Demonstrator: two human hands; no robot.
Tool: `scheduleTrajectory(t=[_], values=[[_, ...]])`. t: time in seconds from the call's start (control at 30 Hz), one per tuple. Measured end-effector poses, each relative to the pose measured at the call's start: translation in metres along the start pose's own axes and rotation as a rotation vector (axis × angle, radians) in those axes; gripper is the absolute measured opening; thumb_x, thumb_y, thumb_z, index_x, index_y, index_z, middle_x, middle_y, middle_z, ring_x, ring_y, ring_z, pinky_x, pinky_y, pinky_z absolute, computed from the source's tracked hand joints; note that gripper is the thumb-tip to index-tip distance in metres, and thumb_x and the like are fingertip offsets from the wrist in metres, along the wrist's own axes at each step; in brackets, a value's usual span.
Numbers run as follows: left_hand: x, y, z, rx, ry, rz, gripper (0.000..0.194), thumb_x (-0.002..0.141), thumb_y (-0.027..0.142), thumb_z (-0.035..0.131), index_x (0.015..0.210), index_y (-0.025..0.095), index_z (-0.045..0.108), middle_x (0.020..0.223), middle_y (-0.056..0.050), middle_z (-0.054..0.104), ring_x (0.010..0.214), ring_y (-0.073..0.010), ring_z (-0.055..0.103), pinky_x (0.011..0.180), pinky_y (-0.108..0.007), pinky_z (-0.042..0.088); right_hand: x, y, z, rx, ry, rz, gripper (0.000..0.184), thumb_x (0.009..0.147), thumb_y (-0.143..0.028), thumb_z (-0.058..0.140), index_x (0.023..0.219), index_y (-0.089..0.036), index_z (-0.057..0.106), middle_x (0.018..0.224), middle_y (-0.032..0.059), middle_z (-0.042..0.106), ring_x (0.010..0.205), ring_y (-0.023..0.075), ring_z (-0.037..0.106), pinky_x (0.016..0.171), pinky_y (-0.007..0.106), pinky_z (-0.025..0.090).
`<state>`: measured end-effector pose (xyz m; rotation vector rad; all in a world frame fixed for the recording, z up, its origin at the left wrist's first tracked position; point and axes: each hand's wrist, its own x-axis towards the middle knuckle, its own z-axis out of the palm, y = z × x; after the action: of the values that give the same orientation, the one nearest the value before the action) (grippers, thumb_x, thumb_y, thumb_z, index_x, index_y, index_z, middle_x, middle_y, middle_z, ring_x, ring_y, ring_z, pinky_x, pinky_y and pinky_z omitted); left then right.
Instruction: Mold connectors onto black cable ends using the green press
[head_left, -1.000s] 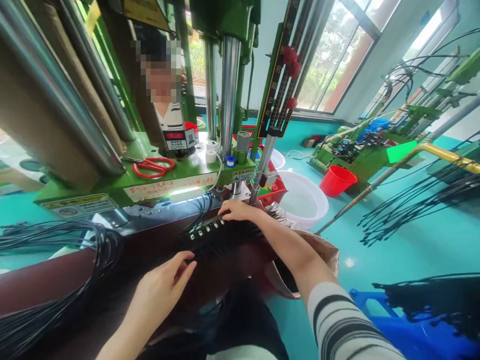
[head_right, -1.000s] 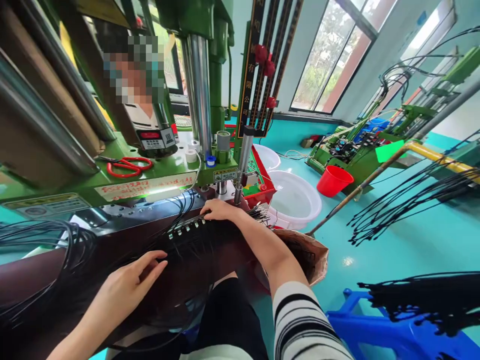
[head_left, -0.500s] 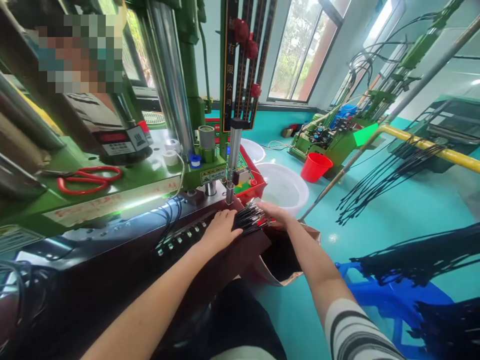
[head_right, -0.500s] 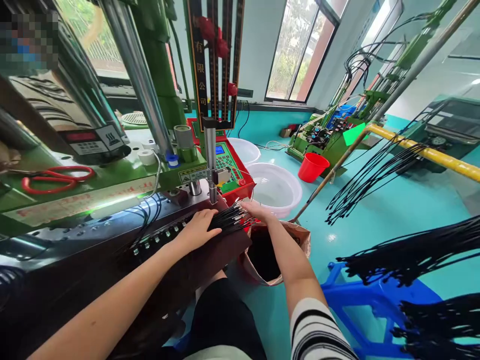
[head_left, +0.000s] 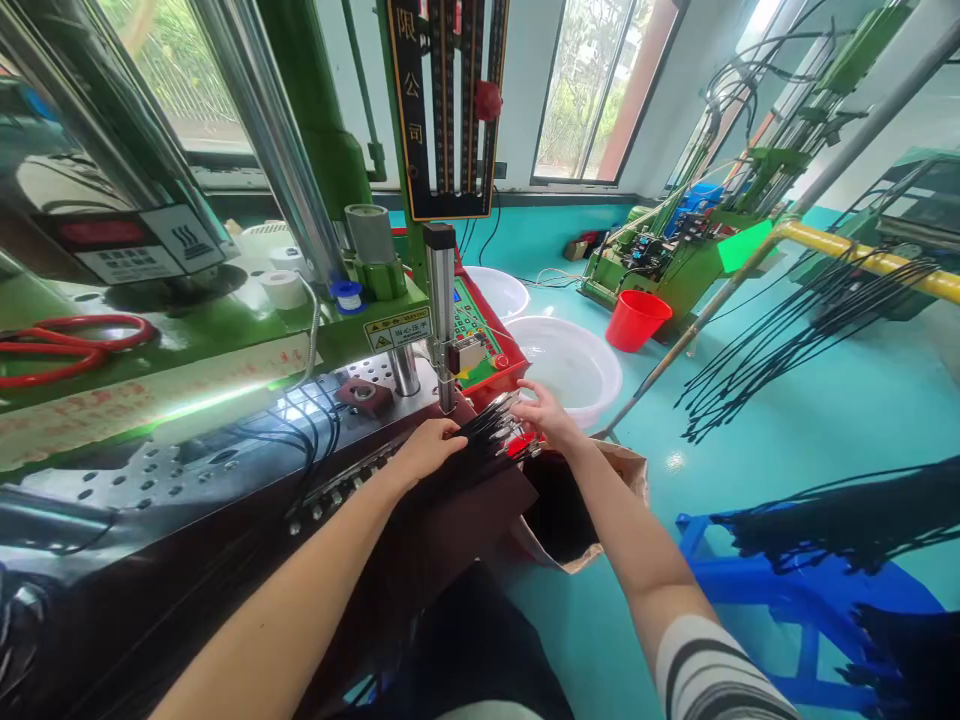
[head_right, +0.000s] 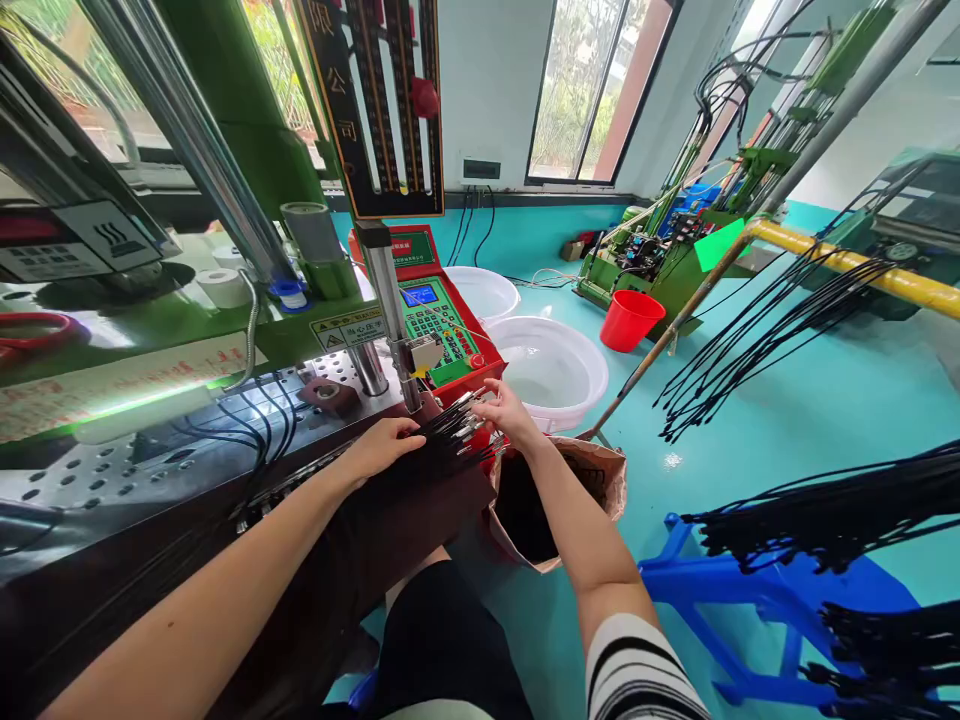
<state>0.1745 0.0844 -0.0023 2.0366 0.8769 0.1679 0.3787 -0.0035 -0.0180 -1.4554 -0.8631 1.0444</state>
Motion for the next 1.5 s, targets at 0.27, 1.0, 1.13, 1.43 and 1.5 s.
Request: scheduleTrajectory(t=[0.27, 1.0, 1.13, 1.43, 1.5], values=[[0.002, -0.006, 0.016, 0.266, 0.092, 0.02, 0.022, 0.076, 0.031, 0.042, 0.082, 0.016, 0.057, 0.087, -0.007, 0.063, 0.08, -0.0199, 0.057, 0.069, -0.029, 0.039, -0.026, 0.021, -0.002, -0.716, -0.073, -0.181, 0.011, 0.07, -0.028, 0.059, 0.07, -0.016, 0.058, 0.052, -0.0057, 0.045, 0.051, 0.0088, 0.042, 0.05, 0.021, 0.032], [-0.004, -0.009, 0.031, 0.434, 0.184, -0.018, 0.021, 0.085, 0.03, 0.037, 0.094, 0.017, 0.052, 0.1, -0.009, 0.061, 0.094, -0.022, 0.057, 0.079, -0.032, 0.04, -0.028, -0.002, 0.013, -1.322, -0.413, -0.531, 0.018, 0.077, -0.022, 0.057, 0.094, -0.02, 0.057, 0.084, 0.0036, 0.058, 0.075, 0.0159, 0.054, 0.064, 0.026, 0.037], [-0.005, -0.009, 0.032, 0.481, 0.163, 0.022, 0.03, 0.081, 0.041, 0.045, 0.095, 0.016, 0.053, 0.099, -0.01, 0.06, 0.097, -0.0237, 0.055, 0.082, -0.033, 0.04, -0.032, -0.012, 0.024, -1.582, -0.475, -0.553, 0.009, 0.075, -0.022, 0.055, 0.081, -0.016, 0.059, 0.085, 0.0071, 0.056, 0.07, 0.0169, 0.054, 0.056, 0.026, 0.034], [0.002, 0.003, 0.027, 0.618, 0.043, 0.029, 0.021, 0.08, 0.031, 0.043, 0.086, 0.015, 0.055, 0.094, -0.012, 0.063, 0.088, -0.024, 0.06, 0.074, -0.032, 0.043, -0.041, -0.004, 0.025, -1.662, -0.477, -0.674, 0.012, 0.085, -0.026, 0.047, 0.085, -0.016, 0.054, 0.079, 0.0053, 0.054, 0.065, 0.0144, 0.05, 0.056, 0.027, 0.032], [0.004, 0.004, 0.026, 0.614, 0.033, 0.022, 0.021, 0.08, 0.03, 0.042, 0.085, 0.015, 0.056, 0.092, -0.011, 0.063, 0.087, -0.0235, 0.06, 0.073, -0.032, 0.044, -0.038, 0.0, 0.024, -1.659, -0.439, -0.761, 0.016, 0.088, -0.027, 0.044, 0.082, -0.016, 0.054, 0.081, 0.0057, 0.053, 0.071, 0.0156, 0.05, 0.062, 0.028, 0.034]])
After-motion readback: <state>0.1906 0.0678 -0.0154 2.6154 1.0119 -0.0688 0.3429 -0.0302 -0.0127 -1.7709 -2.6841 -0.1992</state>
